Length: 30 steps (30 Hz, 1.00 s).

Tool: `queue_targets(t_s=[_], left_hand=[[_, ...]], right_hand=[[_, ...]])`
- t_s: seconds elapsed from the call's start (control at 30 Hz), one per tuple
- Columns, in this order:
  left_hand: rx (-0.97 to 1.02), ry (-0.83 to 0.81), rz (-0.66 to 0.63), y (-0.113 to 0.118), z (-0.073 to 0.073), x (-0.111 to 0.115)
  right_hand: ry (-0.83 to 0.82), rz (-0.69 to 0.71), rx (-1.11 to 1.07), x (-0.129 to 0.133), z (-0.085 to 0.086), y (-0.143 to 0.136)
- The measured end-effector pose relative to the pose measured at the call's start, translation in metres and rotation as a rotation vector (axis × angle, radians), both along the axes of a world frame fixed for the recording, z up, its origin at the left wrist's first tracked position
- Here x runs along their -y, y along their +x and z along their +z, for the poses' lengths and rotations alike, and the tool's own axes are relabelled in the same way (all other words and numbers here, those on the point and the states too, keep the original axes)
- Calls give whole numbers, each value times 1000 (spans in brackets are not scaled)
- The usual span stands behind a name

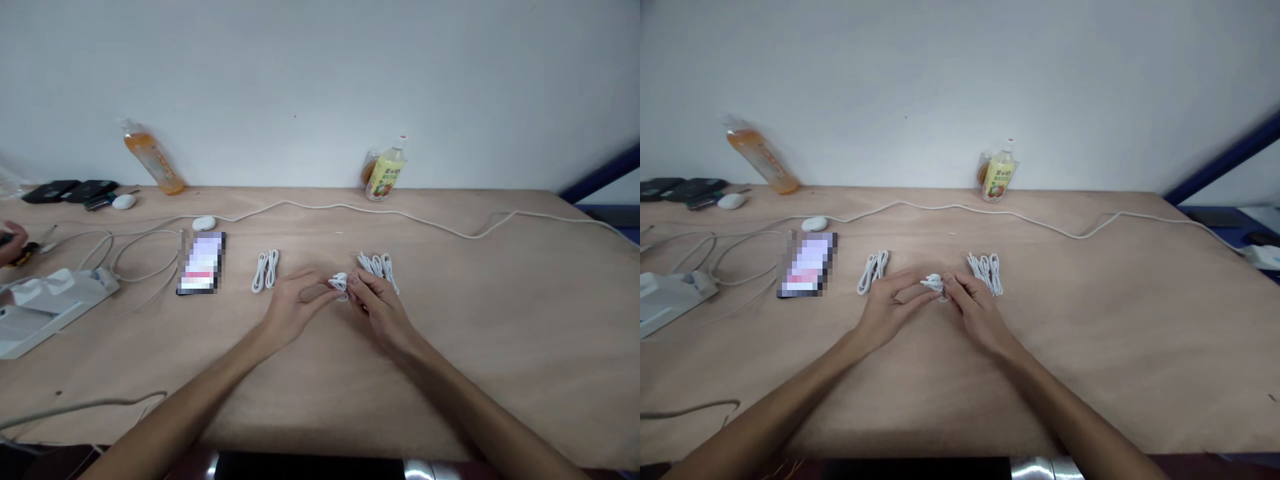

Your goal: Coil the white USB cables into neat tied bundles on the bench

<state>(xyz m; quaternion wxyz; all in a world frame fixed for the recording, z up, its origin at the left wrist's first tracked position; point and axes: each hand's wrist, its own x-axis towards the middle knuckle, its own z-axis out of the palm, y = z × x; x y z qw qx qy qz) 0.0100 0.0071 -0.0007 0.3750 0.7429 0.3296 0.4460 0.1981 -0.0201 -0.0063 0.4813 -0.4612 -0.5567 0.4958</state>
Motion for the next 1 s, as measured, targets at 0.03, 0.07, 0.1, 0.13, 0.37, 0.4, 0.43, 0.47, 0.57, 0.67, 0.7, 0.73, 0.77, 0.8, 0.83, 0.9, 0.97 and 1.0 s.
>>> queue_targets(t_s=[0.03,0.07,0.1,0.13,0.37,0.4,0.43,0.47,0.57,0.67,0.7,0.73,0.77,0.8,0.83,0.9,0.97,1.0], left_hand=[[10,-12,-7,0,0,0],[22,-27,-13,1,0,0],[34,-45,-17,1,0,0],[45,-67,-20,2,0,1],[120,-252,-27,6,-2,4],[134,-297,-37,7,-2,4],[148,-346,-50,7,-2,5],[161,-394,-64,8,-1,5],[178,-487,-96,8,0,4],[174,-506,-112,9,2,3],[171,-502,-114,9,3,3],[170,-495,-115,9,3,3],[168,-487,-116,9,4,3],[167,-478,-115,9,5,4],[166,-470,-115,9,6,4],[167,-461,-111,9,7,4],[169,-457,-107,8,8,4],[169,-452,-104,8,9,4]], right_hand=[[27,2,40,0,1,0],[57,0,82,1,3,1],[89,-5,124,1,4,1],[122,-11,164,1,4,1],[322,-29,409,2,4,5],[355,-26,439,2,3,6],[386,-21,467,1,3,7],[414,-15,491,1,2,8],[469,-5,538,0,0,9],[463,-23,539,0,-1,9],[446,-33,523,0,-1,9],[422,-43,498,1,-1,8],[390,-55,463,1,0,7],[351,-70,418,2,0,6],[309,-84,364,2,0,5],[208,-109,238,2,1,3],[103,-113,105,1,2,3],[52,-98,44,0,2,3]])
